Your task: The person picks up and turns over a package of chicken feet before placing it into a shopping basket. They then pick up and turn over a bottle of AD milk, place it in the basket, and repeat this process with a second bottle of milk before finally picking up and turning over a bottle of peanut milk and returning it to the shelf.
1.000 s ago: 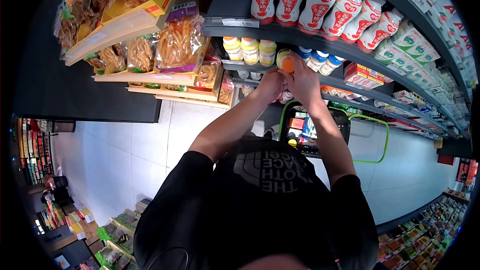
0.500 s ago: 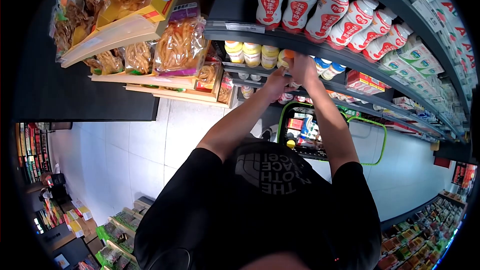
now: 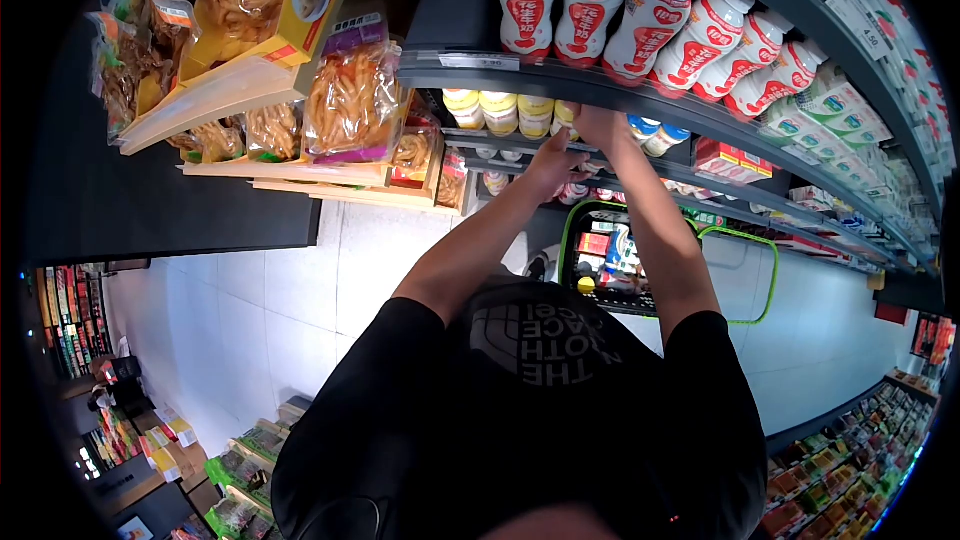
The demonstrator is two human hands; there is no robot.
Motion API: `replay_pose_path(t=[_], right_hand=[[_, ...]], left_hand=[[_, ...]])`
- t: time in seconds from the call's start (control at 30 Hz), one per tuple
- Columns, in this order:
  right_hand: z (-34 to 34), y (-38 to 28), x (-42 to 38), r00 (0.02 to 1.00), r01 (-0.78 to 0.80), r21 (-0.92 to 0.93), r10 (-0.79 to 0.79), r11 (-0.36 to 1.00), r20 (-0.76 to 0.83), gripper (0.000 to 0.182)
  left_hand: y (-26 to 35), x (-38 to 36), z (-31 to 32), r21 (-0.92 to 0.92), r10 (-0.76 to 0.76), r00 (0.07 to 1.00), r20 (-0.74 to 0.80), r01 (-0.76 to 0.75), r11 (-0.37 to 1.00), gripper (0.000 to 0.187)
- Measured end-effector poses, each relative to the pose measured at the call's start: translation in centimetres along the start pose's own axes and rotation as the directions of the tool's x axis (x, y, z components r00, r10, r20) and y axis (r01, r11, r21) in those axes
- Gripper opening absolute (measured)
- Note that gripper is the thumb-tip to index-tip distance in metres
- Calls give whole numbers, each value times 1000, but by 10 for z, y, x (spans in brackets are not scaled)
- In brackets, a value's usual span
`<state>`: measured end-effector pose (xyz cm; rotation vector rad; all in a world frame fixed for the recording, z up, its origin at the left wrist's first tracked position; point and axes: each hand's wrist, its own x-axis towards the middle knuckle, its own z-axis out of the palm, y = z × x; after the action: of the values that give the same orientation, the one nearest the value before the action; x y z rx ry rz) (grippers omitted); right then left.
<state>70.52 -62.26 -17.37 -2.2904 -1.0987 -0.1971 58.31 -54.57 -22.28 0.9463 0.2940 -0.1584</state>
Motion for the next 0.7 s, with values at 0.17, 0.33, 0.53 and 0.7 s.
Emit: replay_pose_path(t=[0.17, 0.33, 0.53, 0.7], right_hand=[[-18, -20, -25, 998, -61, -96, 61, 994, -5, 27], [-39, -44, -133, 967, -194, 219, 223, 956, -119, 26], [66, 69, -405, 476, -803, -188, 799, 565, 368, 34], [37, 70, -556, 61, -932, -319, 942, 172, 329, 30]], left_hand=[[-5, -27, 0, 3, -25, 998, -56, 25, 1000, 59], [-40, -120, -51, -166, -197, 907, -371, 144, 975, 33], [-201, -279, -239, -203, -225, 99, -969, 197, 959, 23], [-164, -337, -192, -222, -236, 11, -972, 300, 928, 23]])
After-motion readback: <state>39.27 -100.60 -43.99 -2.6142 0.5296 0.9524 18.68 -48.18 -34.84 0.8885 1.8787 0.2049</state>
